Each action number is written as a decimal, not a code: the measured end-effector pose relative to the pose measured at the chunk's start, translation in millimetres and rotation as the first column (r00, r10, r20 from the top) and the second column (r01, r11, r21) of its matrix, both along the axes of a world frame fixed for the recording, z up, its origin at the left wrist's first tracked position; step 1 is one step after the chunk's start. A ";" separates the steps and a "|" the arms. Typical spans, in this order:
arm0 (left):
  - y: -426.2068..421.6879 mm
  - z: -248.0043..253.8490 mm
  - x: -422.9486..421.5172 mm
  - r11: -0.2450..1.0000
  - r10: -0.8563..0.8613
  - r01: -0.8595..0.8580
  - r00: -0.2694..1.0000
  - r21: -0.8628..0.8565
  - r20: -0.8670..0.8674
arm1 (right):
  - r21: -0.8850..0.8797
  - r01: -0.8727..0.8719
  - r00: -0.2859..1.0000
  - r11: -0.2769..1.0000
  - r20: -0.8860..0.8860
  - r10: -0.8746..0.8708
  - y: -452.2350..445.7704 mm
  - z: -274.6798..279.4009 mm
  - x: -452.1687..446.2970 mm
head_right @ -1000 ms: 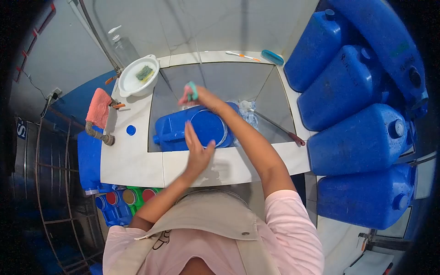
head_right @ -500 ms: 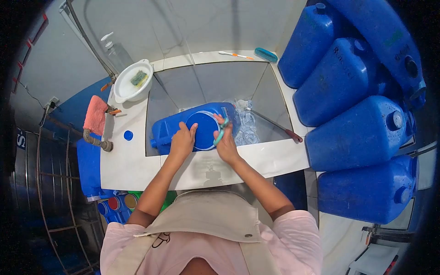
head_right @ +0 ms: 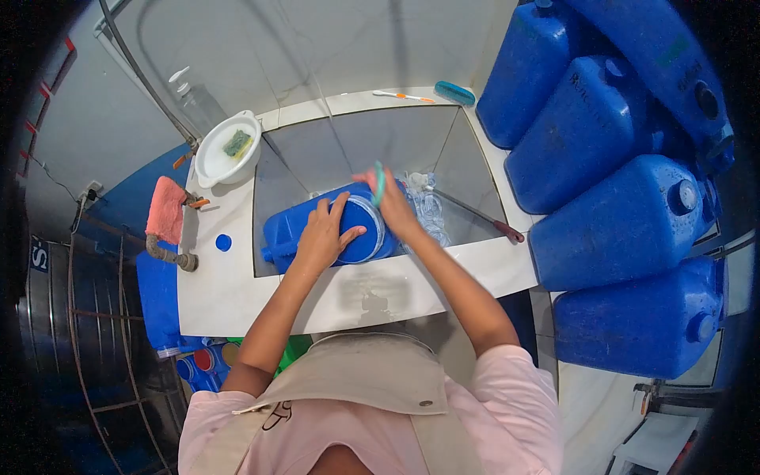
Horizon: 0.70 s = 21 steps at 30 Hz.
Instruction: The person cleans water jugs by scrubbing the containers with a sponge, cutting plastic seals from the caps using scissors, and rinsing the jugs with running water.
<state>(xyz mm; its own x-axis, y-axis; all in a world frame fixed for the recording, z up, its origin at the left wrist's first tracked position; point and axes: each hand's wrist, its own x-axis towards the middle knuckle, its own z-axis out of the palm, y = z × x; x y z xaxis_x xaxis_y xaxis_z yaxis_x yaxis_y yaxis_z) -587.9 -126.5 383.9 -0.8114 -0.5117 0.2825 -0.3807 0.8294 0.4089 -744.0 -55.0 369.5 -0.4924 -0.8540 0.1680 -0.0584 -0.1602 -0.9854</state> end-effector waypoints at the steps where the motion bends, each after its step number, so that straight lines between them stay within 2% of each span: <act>1: -2.5 1.3 -1.6 0.993 0.027 -0.039 0.995 0.111 0.100 | 0.028 0.108 0.989 0.994 -0.101 -0.104 18.8 -10.7 9.6; 2: -2.6 0.7 -2.9 0.993 0.025 -0.036 0.995 0.113 0.099 | 0.030 0.110 0.989 0.993 -0.103 -0.107 28.9 -20.2 22.2; 3: -1.9 -0.9 -3.0 0.980 0.073 -0.090 0.992 0.176 0.099 | -0.046 0.198 0.925 0.979 -0.322 -0.202 35.8 -28.6 37.4; 4: -1.8 -2.1 -2.6 0.962 0.119 -0.141 0.987 0.235 0.105 | -0.141 0.266 0.804 0.954 -0.514 -0.300 37.4 -35.2 46.3; 5: -7.0 -5.0 -3.9 0.963 0.112 -0.134 0.988 0.235 0.106 | -0.141 0.273 0.802 0.952 -0.513 -0.306 33.9 -29.2 46.7; 7: -19.2 -15.3 -7.5 0.962 0.133 -0.141 0.990 0.233 0.051 | 0.025 0.159 0.904 0.987 -0.405 -0.136 22.9 -6.7 42.7; 8: -18.1 -16.7 -8.1 0.975 0.130 -0.139 0.990 0.171 0.063 | 0.097 0.118 0.911 0.988 -0.407 -0.069 15.0 0.0 40.1; 9: -17.8 -18.2 -7.6 0.977 0.125 -0.133 0.990 0.165 0.058 | 0.090 0.124 0.909 0.988 -0.410 -0.077 7.0 1.4 35.9; 12: -16.7 -16.9 -3.9 0.953 0.175 -0.193 0.980 0.234 0.095 | 0.143 0.004 0.939 0.990 -0.341 0.046 -12.5 5.9 26.3; 13: -14.5 -16.4 -2.8 0.930 0.213 -0.242 0.968 0.276 0.131 | 0.142 -0.003 0.939 0.990 -0.340 0.052 -18.1 7.4 24.0; 15: -13.7 -18.4 0.1 0.901 0.257 -0.297 0.953 0.317 0.163 | 0.184 -0.182 0.917 0.966 -0.324 0.235 -29.8 9.0 15.2; 17: -13.4 -24.4 1.9 0.804 0.295 -0.367 0.929 0.468 0.222 | 0.223 -0.260 0.909 0.939 -0.270 0.316 -41.2 11.6 10.2; 18: -12.9 -26.2 3.8 0.801 0.304 -0.376 0.926 0.466 0.224 | 0.256 -0.333 0.899 0.907 -0.203 0.387 -46.3 11.8 11.3; 21: -9.9 -16.7 5.1 0.761 0.325 -0.393 0.920 0.516 0.221 | 0.284 -0.437 0.847 0.854 -0.192 0.497 -56.6 17.0 9.3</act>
<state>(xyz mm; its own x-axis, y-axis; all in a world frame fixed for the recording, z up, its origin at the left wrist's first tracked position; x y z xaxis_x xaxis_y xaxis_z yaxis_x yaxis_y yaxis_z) -582.8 -136.4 367.2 -0.5453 -0.8116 -0.2095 -0.6761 0.2781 0.6824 -734.6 -111.6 386.5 0.0072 -0.9999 0.0096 -0.2797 -0.0113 -0.9600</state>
